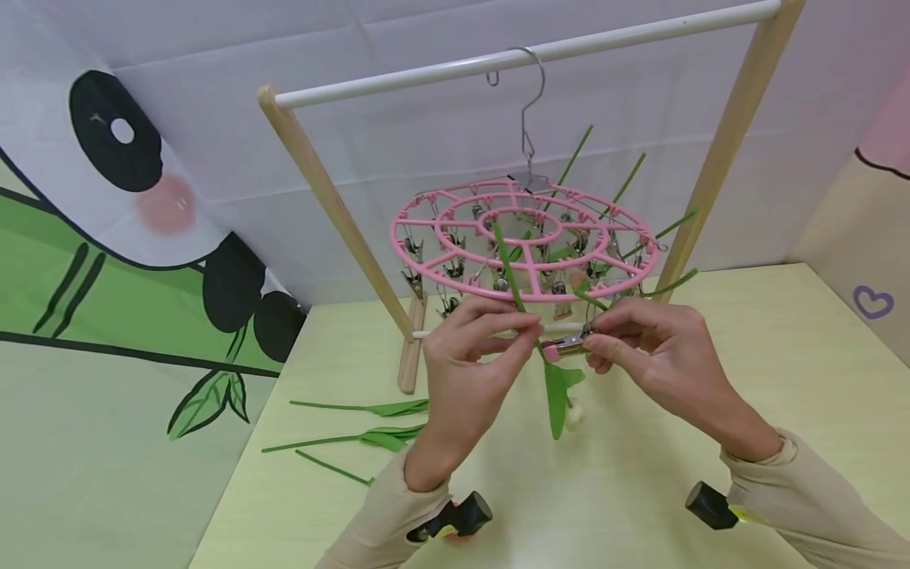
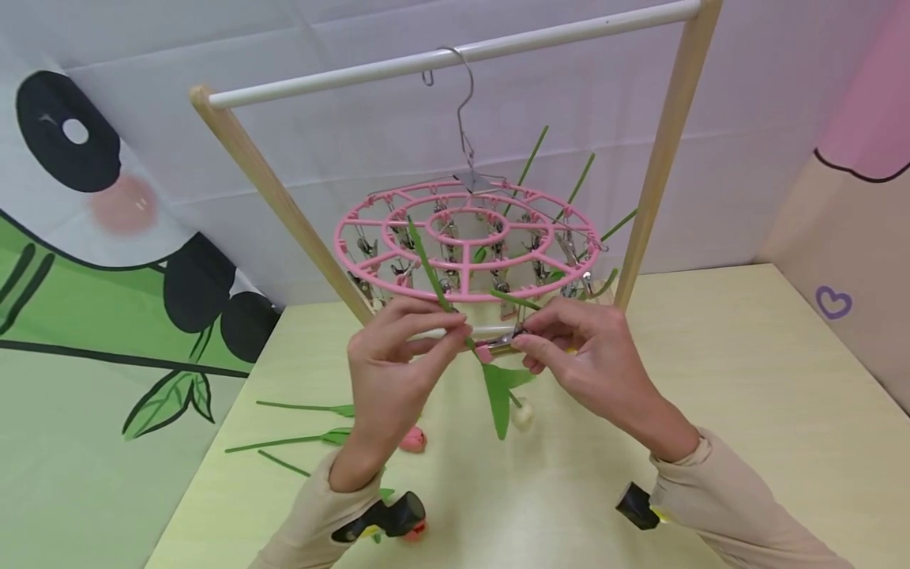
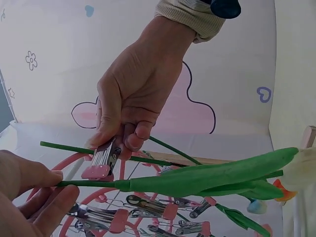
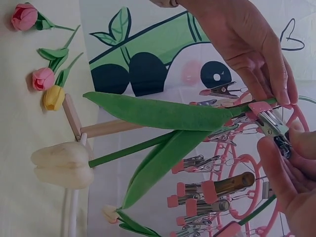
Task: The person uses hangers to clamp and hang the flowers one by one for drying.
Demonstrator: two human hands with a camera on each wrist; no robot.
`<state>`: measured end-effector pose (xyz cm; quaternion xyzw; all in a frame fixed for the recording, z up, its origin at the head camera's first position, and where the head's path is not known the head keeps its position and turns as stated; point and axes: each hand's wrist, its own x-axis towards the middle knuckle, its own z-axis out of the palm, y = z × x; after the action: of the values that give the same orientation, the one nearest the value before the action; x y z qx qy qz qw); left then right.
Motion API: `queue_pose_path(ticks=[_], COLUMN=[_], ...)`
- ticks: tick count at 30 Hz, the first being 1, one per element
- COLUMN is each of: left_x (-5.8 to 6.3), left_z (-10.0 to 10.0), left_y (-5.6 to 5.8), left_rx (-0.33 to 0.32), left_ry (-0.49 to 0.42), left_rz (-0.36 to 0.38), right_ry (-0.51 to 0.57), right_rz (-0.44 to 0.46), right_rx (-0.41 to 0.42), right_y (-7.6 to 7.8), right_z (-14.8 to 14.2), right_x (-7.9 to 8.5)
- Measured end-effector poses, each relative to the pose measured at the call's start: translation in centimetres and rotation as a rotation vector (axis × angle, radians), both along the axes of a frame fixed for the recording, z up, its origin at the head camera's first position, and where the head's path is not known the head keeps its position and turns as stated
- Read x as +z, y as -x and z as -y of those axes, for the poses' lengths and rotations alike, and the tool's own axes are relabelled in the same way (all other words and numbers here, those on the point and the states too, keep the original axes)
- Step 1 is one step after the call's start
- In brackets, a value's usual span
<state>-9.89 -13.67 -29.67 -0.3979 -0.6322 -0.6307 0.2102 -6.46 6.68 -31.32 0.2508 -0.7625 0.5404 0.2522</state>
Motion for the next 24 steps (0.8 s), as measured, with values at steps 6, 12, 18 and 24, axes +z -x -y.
queue_pose_path(ticks=[6,12,18,24], left_x=[0.0,-0.2,-0.4,-0.5], left_z=[-0.3,-0.6,-1.1,-1.1], left_y=[-0.2,-0.3,-0.3,-0.2], left_rx=[0.024,0.041,0.022,0.038], left_ry=[0.004,-0.009,-0.045,-0.020], left_rz=[-0.030,-0.047,-0.051,-0.090], right_ry=[0.003,0.011,0.018,-0.006], right_rz=[-0.009,-0.006,-0.002,0.010], right_rx=[0.012,0.012,0.018,0.006], right_y=[0.1,0.2,0.3,0.4], right_z=[-0.1,-0.1,-0.1,-0.1], right_x=[-0.2,-0.4,-0.6,-0.6])
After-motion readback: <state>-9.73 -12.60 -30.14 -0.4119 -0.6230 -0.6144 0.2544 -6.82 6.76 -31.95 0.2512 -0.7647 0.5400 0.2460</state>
